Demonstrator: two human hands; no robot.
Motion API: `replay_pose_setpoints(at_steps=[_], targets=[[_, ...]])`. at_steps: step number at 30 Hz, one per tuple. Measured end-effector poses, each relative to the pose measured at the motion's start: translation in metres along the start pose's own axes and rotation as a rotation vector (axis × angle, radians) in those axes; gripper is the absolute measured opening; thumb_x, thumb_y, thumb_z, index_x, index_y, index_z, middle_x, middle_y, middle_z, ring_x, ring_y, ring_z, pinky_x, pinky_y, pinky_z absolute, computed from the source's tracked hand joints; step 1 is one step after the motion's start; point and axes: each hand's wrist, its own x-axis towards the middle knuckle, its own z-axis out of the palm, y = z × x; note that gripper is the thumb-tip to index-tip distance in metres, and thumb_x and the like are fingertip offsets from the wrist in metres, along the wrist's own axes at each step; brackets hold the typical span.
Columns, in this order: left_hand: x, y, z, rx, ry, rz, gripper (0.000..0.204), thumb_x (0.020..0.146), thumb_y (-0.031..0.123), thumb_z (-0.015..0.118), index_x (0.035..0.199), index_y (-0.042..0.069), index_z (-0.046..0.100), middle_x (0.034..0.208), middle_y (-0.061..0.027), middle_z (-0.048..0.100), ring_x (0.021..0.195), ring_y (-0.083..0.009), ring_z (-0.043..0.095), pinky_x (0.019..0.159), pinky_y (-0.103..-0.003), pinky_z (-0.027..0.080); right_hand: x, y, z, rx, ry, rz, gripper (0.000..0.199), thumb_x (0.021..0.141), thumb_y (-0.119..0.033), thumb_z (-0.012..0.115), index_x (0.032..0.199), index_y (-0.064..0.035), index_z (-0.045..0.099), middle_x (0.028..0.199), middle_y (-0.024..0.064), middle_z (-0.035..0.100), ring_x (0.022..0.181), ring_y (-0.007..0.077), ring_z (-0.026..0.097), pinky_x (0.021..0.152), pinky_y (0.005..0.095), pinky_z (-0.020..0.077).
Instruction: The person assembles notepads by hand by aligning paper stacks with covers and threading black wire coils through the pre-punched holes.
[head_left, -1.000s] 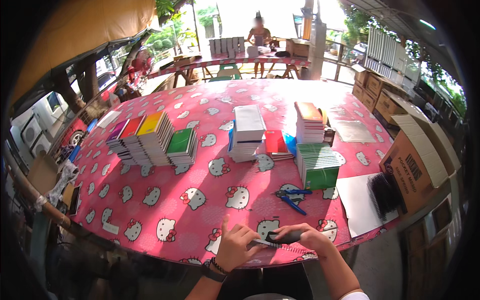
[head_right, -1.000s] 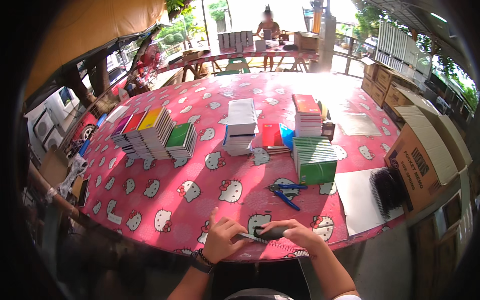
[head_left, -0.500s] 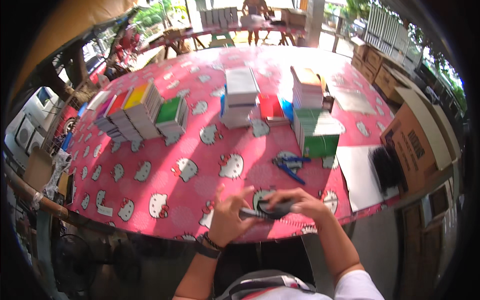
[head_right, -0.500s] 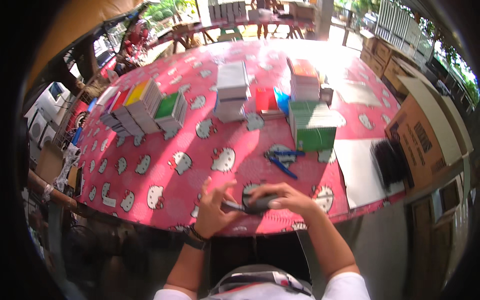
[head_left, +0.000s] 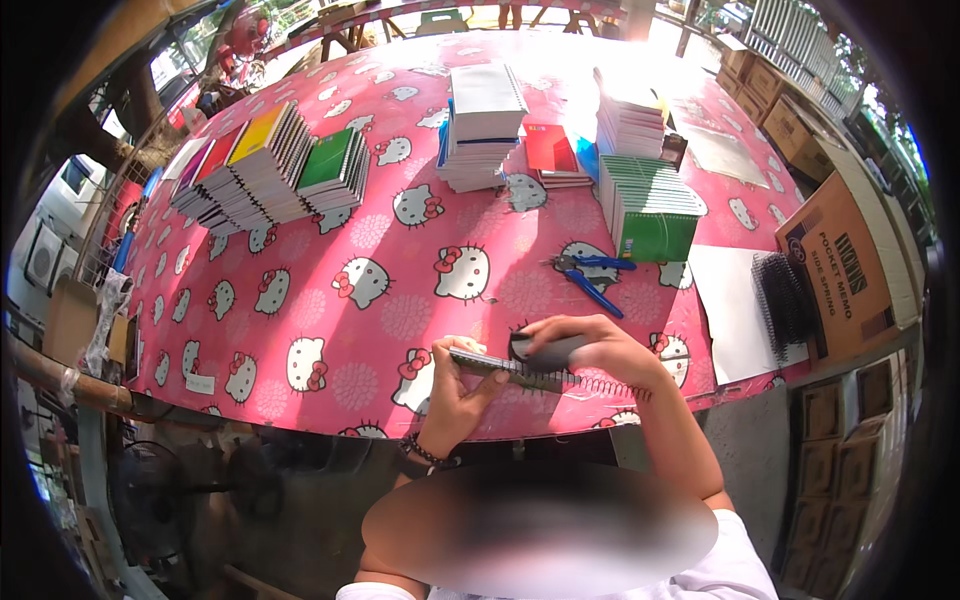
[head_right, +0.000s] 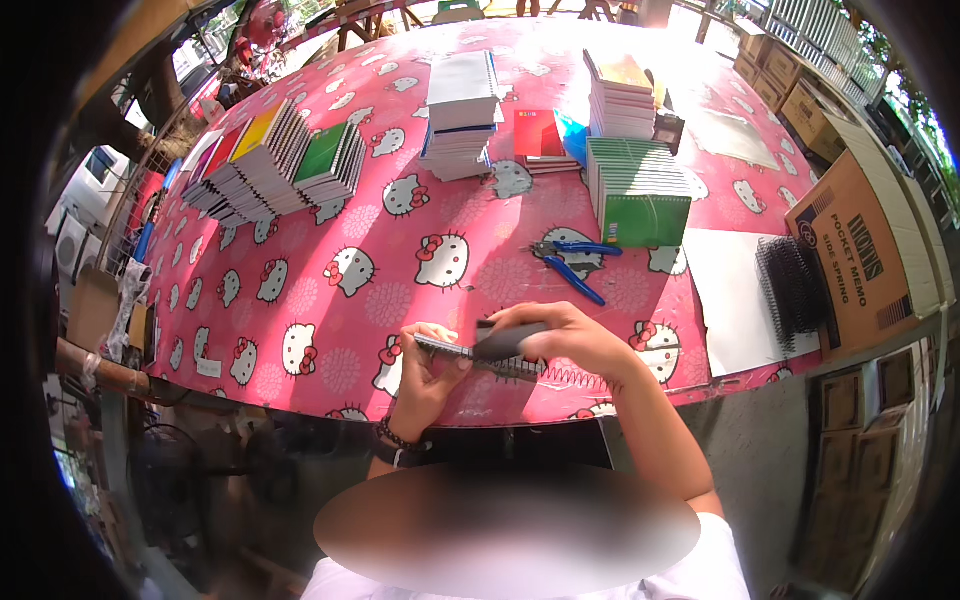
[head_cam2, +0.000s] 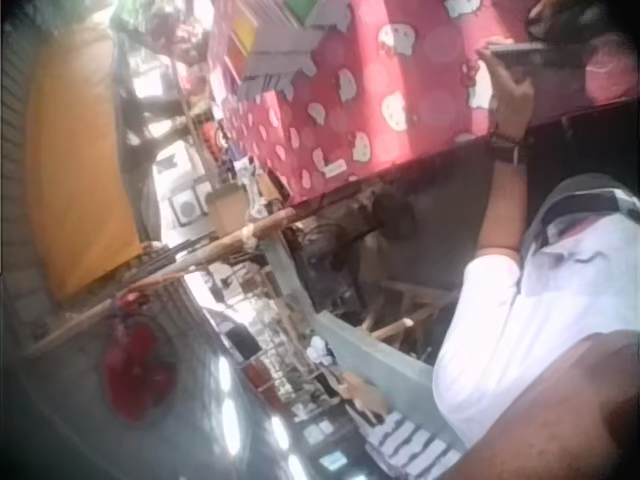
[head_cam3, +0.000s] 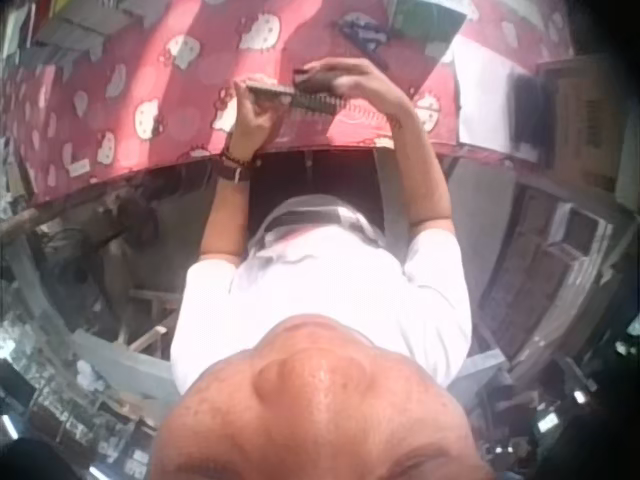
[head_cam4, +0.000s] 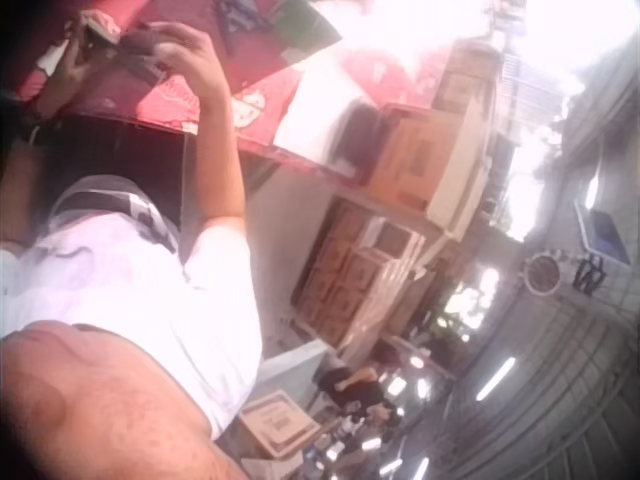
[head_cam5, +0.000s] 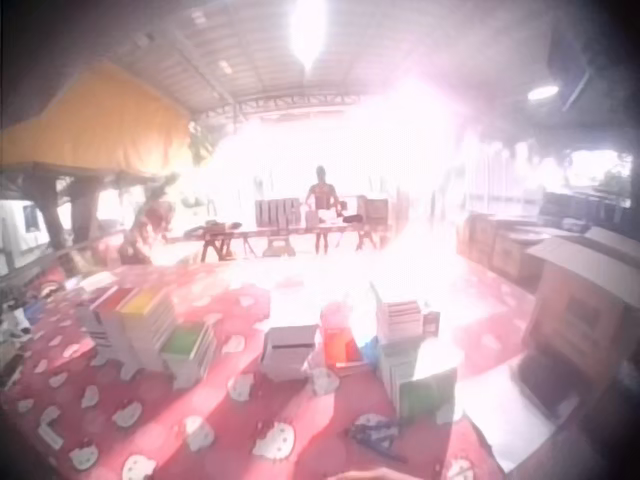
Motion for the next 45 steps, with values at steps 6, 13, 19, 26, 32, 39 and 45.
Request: replay_pose_setpoints(at_steps=[6,13,19,26,32,39,45], targets=[[-0.003,0.002,-0.001,0.016,-0.007,0.004,0.045,0.08,0.006,0.073,0.104,0.006,0.034,0.099,-0.0057,0.041,0.093,-0.0137,0.045,0.086,-0.028,0.041,0.009,-0.003,0.006,0.362,-0.052,-0.093,0.049,0.076,-0.037,0.071,0.103,0.0031,0.065,0.105,0.0133,0.06,0.094,0.0176,0.06,0.077,0.0298,0.0481],[-0.004,-0.004,-0.001,0.0,-0.007,0.034,0.046,0.08,0.006,0.073,0.105,0.006,0.034,0.1,-0.0059,0.041,0.094,-0.014,0.045,0.086,-0.028,0.041,0.016,-0.008,0.003,0.236,-0.171,-0.094,0.047,0.073,-0.038,0.069,0.099,0.0008,0.067,0.121,0.0156,0.058,0.109,0.0239,0.054,0.095,0.0372,0.0407],[-0.005,0.0,-0.003,0.004,-0.028,-0.03,0.045,0.081,0.001,0.069,0.106,0.008,0.032,0.1,-0.0043,0.039,0.097,-0.0129,0.044,0.088,-0.029,0.04,0.026,-0.008,0.007,-0.077,-0.05,-0.047,0.05,0.071,-0.041,0.07,0.101,-0.0021,0.068,0.122,0.0164,0.056,0.113,0.0267,0.051,0.097,0.0389,0.0378],[-0.001,0.011,0.001,0.068,-0.023,-0.033,0.043,0.081,0.001,0.069,0.103,0.009,0.034,0.097,-0.0035,0.04,0.089,-0.011,0.046,0.081,-0.028,0.043,0.021,-0.005,-0.006,-1.055,0.318,-0.246,0.051,0.069,-0.025,0.078,0.113,-0.0062,0.061,0.123,0.0141,0.058,0.113,0.0303,0.052,0.094,0.0421,0.0422],[0.01,0.047,0.012,0.508,0.023,0.182,0.035,0.081,0.01,0.071,0.1,0.002,0.042,0.092,-0.0078,0.048,0.082,-0.0155,0.051,0.073,-0.03,0.044,0.018,-0.046,0.057,-0.669,0.298,-0.442,0.033,0.075,-0.012,0.072,0.105,-0.004,0.061,0.092,0.0109,0.061,0.088,0.0281,0.057,0.077,0.0375,0.0476],[0.011,0.072,0.009,0.17,0.026,0.02,0.022,0.092,0.023,0.06,0.095,0.002,0.06,0.088,-0.0053,0.055,0.076,-0.0142,0.051,0.068,-0.029,0.042,0.007,-0.047,0.058,-0.457,0.372,-0.36,0.021,0.081,-0.01,0.069,0.098,-0.0014,0.061,0.083,0.0094,0.058,0.073,0.0214,0.059,0.065,0.0316,0.0491],[0.01,0.078,0.01,0.395,0.135,0.226,0.019,0.089,0.022,0.064,0.093,0.003,0.063,0.086,-0.0069,0.059,0.076,-0.0184,0.057,0.069,-0.03,0.045,0.011,-0.049,0.072,-0.434,0.431,-0.373,0.023,0.077,-0.012,0.073,0.091,-0.0004,0.059,0.078,0.0081,0.055,0.07,0.0195,0.056,0.063,0.0302,0.0464]])
